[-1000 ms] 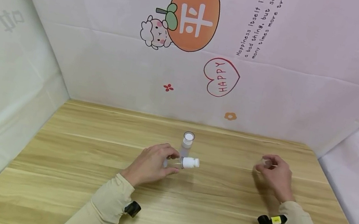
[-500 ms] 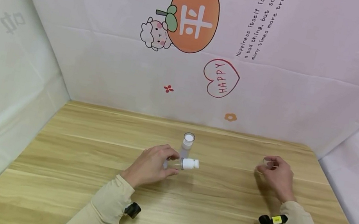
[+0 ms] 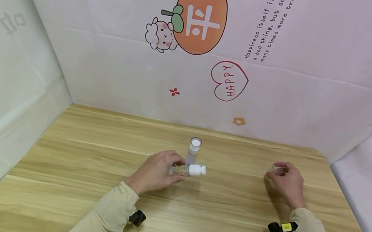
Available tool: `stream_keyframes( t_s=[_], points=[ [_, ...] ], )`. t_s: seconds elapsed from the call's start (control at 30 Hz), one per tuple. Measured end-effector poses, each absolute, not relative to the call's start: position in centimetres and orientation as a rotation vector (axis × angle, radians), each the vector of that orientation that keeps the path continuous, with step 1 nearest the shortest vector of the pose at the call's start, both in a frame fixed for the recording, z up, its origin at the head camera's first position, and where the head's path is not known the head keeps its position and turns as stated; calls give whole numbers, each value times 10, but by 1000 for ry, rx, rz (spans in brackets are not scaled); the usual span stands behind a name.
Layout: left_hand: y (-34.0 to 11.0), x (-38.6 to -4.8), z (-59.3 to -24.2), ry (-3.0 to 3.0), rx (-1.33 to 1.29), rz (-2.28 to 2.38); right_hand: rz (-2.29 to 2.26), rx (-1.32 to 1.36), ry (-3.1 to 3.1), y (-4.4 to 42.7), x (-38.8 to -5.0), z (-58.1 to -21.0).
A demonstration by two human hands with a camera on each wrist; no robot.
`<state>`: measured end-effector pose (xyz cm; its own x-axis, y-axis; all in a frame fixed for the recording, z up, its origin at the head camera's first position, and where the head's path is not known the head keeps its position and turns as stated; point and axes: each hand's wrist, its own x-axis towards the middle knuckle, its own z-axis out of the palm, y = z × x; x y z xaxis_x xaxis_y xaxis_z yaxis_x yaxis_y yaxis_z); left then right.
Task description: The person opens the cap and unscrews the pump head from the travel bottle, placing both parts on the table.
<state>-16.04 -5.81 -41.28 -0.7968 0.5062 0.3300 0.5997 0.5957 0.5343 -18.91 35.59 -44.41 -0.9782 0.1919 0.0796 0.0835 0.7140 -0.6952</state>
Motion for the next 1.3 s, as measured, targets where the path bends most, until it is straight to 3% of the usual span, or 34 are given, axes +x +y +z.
stream_keyframes(
  t_s=[0.7, 1.3],
  points=[
    [-57, -159, -413, -2679, -936, -952, 1099, -167, -2782, 355, -186, -433],
    [-56, -158, -411, -2679, -919, -952, 974, -43, -2682, 324, -170, -407]
  ],
)
